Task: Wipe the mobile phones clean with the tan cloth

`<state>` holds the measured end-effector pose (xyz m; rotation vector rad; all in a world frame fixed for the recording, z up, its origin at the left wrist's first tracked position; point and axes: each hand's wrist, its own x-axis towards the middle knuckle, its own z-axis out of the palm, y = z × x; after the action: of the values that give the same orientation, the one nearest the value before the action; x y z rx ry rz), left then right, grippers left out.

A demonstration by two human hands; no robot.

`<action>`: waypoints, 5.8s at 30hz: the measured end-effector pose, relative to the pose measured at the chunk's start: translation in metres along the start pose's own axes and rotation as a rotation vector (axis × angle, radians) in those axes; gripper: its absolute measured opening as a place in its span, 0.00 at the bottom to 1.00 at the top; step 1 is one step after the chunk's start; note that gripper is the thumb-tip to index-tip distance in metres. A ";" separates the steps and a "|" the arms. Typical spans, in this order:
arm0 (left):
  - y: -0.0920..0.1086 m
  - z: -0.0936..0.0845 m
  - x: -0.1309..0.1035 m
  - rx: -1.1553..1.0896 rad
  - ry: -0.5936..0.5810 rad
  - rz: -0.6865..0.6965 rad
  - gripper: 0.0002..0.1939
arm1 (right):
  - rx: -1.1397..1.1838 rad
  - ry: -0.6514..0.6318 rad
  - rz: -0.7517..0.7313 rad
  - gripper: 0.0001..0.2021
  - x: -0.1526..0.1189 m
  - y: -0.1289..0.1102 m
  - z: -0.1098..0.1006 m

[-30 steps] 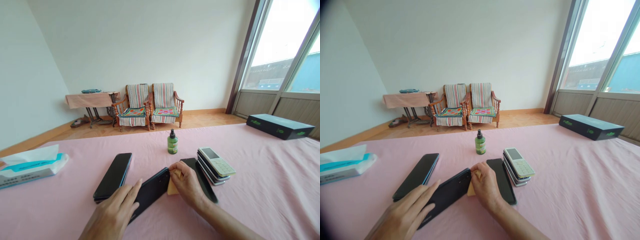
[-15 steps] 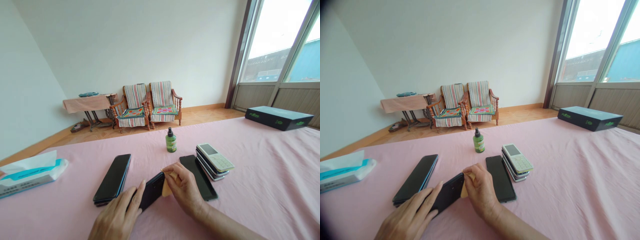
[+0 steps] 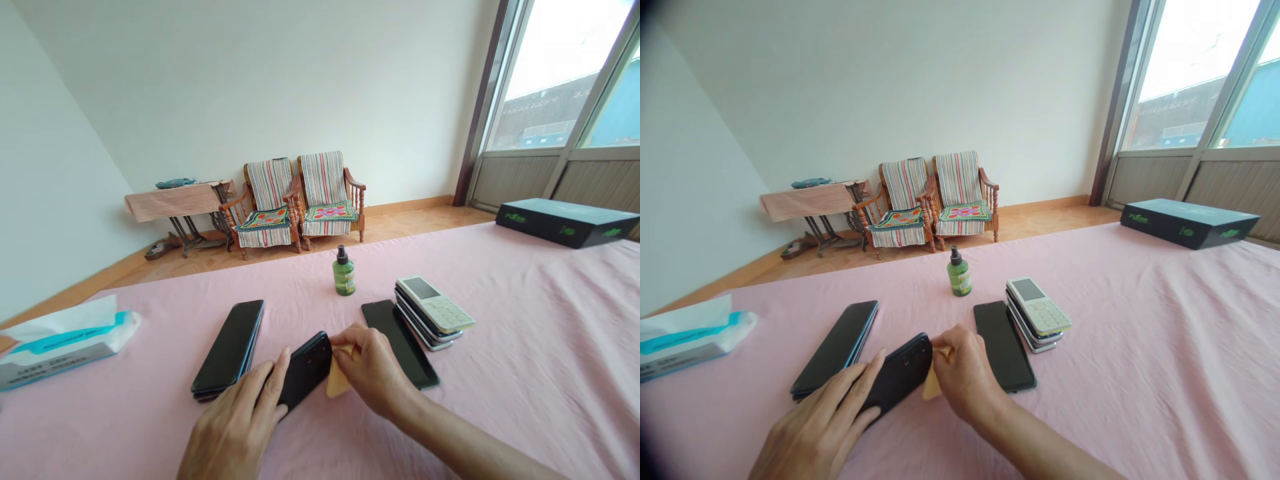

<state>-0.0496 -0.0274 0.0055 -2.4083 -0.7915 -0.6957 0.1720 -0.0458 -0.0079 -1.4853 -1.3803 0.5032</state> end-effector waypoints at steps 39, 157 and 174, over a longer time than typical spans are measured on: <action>-0.002 0.004 -0.003 0.119 -0.027 0.092 0.21 | 0.103 0.064 -0.295 0.14 -0.005 -0.005 0.006; 0.011 -0.020 0.009 -0.723 -0.179 -0.209 0.39 | 0.464 -0.093 -0.178 0.05 -0.048 -0.015 -0.011; 0.020 -0.014 0.013 -0.852 -0.239 -0.214 0.46 | 0.389 -0.109 -0.489 0.13 -0.054 -0.017 -0.012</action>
<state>-0.0316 -0.0441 0.0176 -3.2469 -0.9996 -0.9887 0.1590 -0.1025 -0.0056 -0.7822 -1.5621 0.5052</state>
